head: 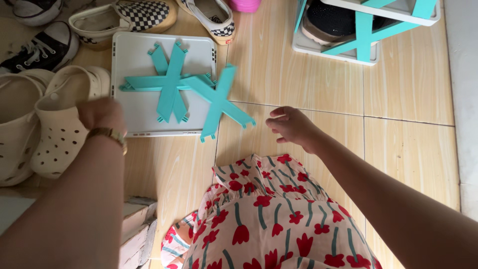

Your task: The person assembles a multi-tier shoe rack by hand, connecting teal cross-brace supports to white trays and stacking them vertically. They remove and reposition several pairs of shoes from the floor to make space and then place some shoes onto the completed rack.

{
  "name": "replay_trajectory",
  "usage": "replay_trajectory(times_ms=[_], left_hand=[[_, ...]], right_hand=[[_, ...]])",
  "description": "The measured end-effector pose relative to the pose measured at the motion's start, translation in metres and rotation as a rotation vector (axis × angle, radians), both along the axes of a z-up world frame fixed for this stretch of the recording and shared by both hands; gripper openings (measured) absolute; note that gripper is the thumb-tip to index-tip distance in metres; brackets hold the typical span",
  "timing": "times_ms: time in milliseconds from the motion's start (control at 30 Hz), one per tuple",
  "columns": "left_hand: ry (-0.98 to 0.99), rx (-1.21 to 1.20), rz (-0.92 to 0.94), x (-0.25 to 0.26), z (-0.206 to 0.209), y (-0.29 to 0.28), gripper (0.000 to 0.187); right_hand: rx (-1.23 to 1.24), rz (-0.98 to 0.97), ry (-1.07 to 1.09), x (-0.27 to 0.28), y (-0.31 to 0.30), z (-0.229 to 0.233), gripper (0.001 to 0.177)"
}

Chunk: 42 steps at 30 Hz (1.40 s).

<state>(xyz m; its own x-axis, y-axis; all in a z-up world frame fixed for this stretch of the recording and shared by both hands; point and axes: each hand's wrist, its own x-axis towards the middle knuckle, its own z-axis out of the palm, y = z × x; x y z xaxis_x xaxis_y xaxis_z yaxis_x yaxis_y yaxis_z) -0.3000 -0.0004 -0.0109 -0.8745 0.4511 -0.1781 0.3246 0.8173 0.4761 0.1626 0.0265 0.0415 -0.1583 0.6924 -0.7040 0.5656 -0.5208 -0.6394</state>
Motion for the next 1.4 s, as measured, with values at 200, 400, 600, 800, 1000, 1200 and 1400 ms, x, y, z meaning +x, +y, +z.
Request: replay_trajectory(times_ms=[200,400,600,800,1000,1200,1400], left_hand=[[-0.003,-0.108,0.051,-0.029,-0.043,-0.027,0.052],[0.075,-0.198,0.004,-0.028,-0.059,-0.007,0.045],[0.331,0.275,-0.63,0.11,-0.08,0.013,0.037],[0.322,-0.338,-1.115,0.239,-0.033,-0.011,0.072],[0.124,0.034,-1.079,0.217,-0.05,-0.004,0.045],[0.239,0.278,-0.909,0.104,-0.019,-0.001,0.062],[0.272,-0.15,-0.605,0.126,0.054,0.044,0.125]], right_hand=[[-0.073,0.009,0.001,0.014,-0.007,-0.014,0.053],[-0.143,-0.061,0.017,0.026,0.004,-0.026,0.052],[-0.139,0.011,0.081,0.0,0.008,-0.072,0.051],[-0.112,0.113,0.195,-0.038,0.01,-0.108,0.044],[-0.109,0.03,0.336,-0.055,0.003,-0.062,0.067],[-0.003,0.012,0.465,-0.047,0.03,-0.004,0.072],[-0.087,-0.111,0.244,0.006,0.027,0.021,0.048]])
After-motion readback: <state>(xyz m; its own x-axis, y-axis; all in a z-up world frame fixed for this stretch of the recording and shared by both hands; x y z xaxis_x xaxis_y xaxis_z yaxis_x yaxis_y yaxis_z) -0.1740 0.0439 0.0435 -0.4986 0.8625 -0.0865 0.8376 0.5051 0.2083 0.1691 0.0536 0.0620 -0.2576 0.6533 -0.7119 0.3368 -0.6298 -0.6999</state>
